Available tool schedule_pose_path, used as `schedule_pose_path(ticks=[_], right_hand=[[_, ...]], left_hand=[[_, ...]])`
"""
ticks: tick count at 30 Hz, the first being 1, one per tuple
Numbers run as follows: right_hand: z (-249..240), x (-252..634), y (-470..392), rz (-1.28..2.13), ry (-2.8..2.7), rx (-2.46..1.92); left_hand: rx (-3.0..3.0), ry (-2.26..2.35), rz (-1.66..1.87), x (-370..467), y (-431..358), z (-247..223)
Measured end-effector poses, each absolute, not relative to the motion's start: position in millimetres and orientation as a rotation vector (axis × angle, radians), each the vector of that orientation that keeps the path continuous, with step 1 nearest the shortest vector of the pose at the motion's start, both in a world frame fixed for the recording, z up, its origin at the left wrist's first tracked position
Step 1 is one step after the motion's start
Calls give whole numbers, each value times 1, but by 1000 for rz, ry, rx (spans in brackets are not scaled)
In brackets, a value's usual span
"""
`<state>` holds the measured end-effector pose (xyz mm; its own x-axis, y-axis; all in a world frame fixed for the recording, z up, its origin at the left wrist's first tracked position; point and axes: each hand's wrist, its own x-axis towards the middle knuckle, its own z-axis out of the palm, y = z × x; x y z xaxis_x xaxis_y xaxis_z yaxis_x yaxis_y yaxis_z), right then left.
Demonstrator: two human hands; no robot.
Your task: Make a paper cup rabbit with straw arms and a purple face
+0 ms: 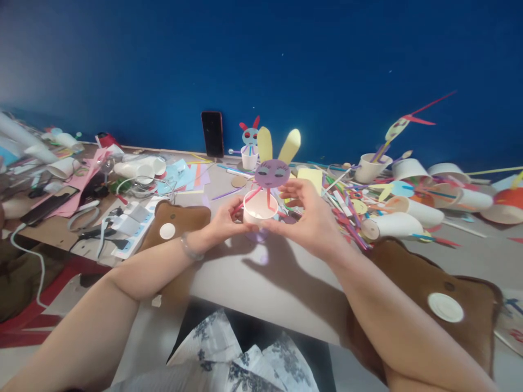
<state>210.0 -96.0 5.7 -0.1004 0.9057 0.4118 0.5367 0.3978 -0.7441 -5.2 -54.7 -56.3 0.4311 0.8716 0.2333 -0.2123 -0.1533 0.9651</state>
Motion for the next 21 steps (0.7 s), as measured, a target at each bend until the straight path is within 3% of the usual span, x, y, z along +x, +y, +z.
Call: schedule_pose_path(ticks=[4,11,16,21], right_hand=[[9,206,-95,768,-1842,-1362],[26,213,-92,639,-1848,-1377],[36,231,-87,467,-1776,-1422],[34,231,-84,504,-1794,-1434]], left_hand=[[1454,617,1035,-3,-57,-65],[1413,833,891,-6,-54,-69],[2038,897,605,-5,-64,-65],[2371,841,351,10,-87,-71]])
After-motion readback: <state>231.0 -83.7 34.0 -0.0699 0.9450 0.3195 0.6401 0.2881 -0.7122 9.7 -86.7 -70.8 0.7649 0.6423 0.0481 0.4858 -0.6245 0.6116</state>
